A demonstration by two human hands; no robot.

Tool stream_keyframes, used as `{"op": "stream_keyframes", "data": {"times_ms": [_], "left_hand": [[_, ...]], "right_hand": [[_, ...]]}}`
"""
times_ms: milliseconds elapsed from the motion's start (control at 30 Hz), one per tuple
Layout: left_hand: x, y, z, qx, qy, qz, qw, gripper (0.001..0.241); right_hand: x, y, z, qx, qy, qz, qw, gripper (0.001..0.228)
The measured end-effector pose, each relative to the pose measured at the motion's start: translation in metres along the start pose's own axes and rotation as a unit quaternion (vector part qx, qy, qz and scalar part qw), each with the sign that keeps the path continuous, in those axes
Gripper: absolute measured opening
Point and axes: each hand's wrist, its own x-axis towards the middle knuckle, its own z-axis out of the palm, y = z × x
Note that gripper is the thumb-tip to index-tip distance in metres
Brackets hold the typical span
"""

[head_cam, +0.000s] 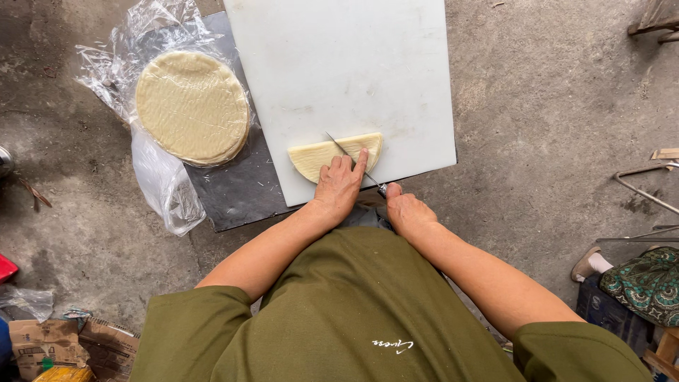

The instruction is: The person cuts a circular piece of dough with a knife on a white cutting board, folds it, and cuts it into segments, then uses their hands to separate multiple thin layers of dough from a stack.

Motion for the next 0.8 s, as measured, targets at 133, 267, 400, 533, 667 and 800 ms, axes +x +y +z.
{"op": "stream_keyframes", "data": {"times_ms": [133,267,400,533,667,800], "left_hand": [[-0.001,-0.001,0.002,-0.007,0.008,-0.001,1.0,0.079],[0.0,-0.002,0.002,-0.007,0.009,0.001,1.0,0.08],[0.002,-0.003,0.0,-0.003,0.0,0.004,1.0,0.081],[0.002,-0.001,-0.003,0.002,-0.012,0.003,1.0,0.082],[0.001,-0.002,-0.003,0.003,-0.025,0.0,1.0,0.083],[0.0,0.001,0.002,0.018,-0.012,-0.003,1.0,0.082]], "right_hand": [[0.002,0.001,0.002,0.003,0.003,-0.004,1.0,0.026],[0.007,0.003,0.008,-0.007,0.008,-0.011,1.0,0.027],[0.015,0.005,0.016,0.003,0.02,-0.015,1.0,0.027],[0.014,0.007,0.023,0.002,0.016,-0.006,1.0,0.03],[0.014,0.005,0.021,0.101,0.009,0.033,0.994,0.046],[0.007,0.0,0.015,0.09,0.012,0.056,0.994,0.052]]}}
